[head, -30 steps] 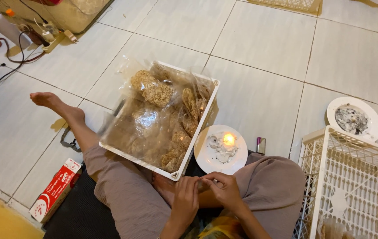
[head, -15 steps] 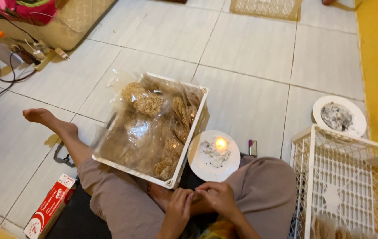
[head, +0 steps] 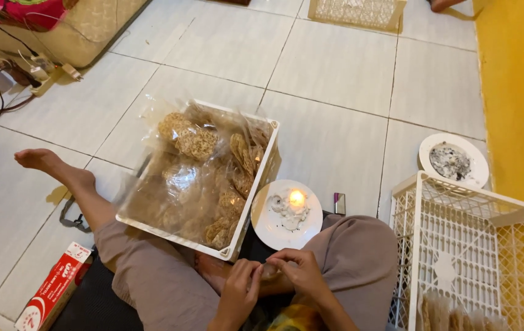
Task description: Sealing plastic bags containing food items by melting the edges over a candle flame.
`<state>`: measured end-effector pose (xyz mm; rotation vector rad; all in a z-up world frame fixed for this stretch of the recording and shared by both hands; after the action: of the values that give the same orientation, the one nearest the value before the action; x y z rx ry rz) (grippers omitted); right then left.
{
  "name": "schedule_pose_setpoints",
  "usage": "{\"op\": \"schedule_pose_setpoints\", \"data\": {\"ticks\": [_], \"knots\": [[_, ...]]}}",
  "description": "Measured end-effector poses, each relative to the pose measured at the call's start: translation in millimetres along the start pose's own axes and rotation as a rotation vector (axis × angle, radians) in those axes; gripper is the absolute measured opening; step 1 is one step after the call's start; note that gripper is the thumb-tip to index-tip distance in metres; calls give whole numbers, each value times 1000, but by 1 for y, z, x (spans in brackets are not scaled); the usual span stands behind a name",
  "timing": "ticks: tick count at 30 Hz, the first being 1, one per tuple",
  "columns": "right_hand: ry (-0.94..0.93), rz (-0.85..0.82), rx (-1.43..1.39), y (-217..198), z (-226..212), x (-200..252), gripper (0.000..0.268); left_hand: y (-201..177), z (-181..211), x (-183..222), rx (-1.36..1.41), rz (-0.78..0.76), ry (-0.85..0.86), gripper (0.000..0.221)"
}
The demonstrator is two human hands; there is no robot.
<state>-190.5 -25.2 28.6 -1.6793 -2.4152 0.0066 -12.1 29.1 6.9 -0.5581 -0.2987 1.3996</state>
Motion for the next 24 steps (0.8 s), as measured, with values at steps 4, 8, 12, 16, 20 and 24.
{"op": "schedule_pose_setpoints", "data": {"ticks": [4, 8, 12, 16, 20, 24], "knots": [[-20, 28, -59, -1, 9, -4, 9, 0, -2, 1, 76, 31, -70, 19], [-13, -63, -251, -3, 17, -3, 13, 1, -5, 5, 119, 64, -127, 21], [41, -140, -164, 6, -1, 0, 17, 3, 5, -1, 64, 8, -76, 24], [-38, -6, -81, 9, 1, 0, 8, 5, 6, -1, -68, 60, 40, 18], [-112, 31, 5, 8, 1, 2, 8, 2, 8, 1, -128, 88, 99, 15], [-150, 58, 39, 3, 16, 1, 11, 4, 6, 0, -174, 72, 95, 14]]}}
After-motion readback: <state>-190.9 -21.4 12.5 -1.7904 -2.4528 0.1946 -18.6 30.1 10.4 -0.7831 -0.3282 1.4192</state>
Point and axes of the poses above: each hand's wrist, its own x-axis away from the middle knuckle, its own y-axis out of the palm, z = x × y, the point moved 1 cm from there along -x, towards the middle knuckle, and after that the axes turned 4 degrees about -z, right-handed, at the moved point
